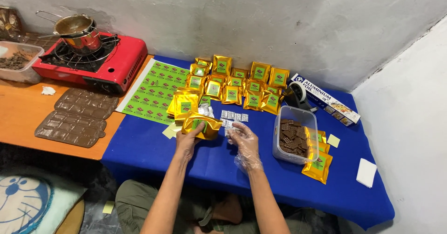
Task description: The person, wearing gloves, takes chocolate bars from a container and places them into individual gold foil wrappers, folding the edges of the foil to seal them.
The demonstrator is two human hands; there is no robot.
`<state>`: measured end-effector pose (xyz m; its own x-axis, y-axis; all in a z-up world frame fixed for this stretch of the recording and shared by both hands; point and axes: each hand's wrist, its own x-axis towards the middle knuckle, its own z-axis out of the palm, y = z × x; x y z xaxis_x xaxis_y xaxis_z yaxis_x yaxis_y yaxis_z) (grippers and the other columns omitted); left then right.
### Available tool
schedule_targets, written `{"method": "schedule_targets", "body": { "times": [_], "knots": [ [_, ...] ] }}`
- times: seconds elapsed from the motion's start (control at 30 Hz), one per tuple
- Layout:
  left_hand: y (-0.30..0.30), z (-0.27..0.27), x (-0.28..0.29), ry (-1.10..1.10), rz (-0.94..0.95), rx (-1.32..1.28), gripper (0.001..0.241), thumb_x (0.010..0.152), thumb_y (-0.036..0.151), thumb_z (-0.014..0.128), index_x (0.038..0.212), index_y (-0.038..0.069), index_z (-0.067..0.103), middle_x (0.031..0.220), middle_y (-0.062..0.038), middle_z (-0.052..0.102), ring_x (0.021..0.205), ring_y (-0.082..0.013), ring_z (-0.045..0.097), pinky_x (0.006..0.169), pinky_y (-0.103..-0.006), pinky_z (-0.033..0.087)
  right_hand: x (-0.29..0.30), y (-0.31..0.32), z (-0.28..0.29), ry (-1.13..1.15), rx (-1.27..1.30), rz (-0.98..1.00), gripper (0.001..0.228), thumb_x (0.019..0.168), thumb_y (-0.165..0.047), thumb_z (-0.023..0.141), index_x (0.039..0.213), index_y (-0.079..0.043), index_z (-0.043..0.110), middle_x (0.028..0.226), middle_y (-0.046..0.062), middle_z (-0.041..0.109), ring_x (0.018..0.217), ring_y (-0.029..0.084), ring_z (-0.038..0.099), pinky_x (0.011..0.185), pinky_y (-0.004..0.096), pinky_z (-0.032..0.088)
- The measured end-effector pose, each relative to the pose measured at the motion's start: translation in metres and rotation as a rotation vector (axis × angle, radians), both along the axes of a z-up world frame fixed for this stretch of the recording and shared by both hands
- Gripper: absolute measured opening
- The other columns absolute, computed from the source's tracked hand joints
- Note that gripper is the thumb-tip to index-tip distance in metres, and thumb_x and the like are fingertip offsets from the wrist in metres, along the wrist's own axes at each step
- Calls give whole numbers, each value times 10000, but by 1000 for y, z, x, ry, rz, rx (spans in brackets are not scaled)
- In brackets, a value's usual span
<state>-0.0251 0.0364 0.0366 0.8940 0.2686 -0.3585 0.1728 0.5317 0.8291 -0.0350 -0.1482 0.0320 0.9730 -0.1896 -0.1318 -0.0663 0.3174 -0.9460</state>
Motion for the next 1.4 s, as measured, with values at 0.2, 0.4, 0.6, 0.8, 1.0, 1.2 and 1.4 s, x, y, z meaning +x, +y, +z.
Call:
{"method": "schedule_targets", "body": {
  "times": [0.2,0.4,0.6,0.8,1.0,1.2,1.4],
  "knots": [
    [-1,-4,2,13,-23,20,517,666,190,1005,1050,-27,735,944,-117,729,882,-247,712,836,-450,605,6,9,0,4,29,-3,365,787,-54,854,1119,33,728,879,182,738,694,226,742,607,300,645],
    [-1,-5,3,6,-22,35,535,653,175,1010,1059,-34,731,942,-118,725,881,-244,709,834,-444,604,18,8,-15,15,21,-29,388,782,-42,853,1138,31,718,879,196,748,689,231,747,608,310,646],
    [-2,-14,5,0,-16,66,563,650,179,1013,1078,-42,720,951,-122,722,873,-232,703,810,-405,606,23,12,-26,52,95,-69,376,778,-12,848,1120,62,710,908,209,734,727,256,752,660,340,659],
    [8,-48,14,-9,-13,101,604,664,210,1015,1117,-49,710,992,-136,728,888,-238,697,796,-386,605,23,19,-32,42,88,-100,373,802,-39,844,1147,17,714,953,202,731,769,251,742,693,357,665],
    [4,-39,12,-7,-38,110,645,658,211,1017,1155,-51,700,1008,-131,729,886,-219,697,764,-363,620,29,10,-37,98,-1,-120,349,799,-129,875,1091,-13,722,902,137,751,751,192,755,635,256,642],
    [-2,-14,5,-11,-51,107,625,660,207,1011,1130,-64,701,1008,-152,732,902,-235,707,773,-353,619,44,16,-57,118,92,-114,354,802,-132,883,1085,3,718,890,159,735,765,249,761,687,328,658],
    [-2,-32,11,-15,-34,106,610,672,187,1001,1151,-50,708,992,-136,725,886,-229,705,781,-356,626,24,20,-32,150,-34,-104,324,791,-199,897,1019,-23,748,849,130,745,720,174,733,612,235,600]
  ]
}}
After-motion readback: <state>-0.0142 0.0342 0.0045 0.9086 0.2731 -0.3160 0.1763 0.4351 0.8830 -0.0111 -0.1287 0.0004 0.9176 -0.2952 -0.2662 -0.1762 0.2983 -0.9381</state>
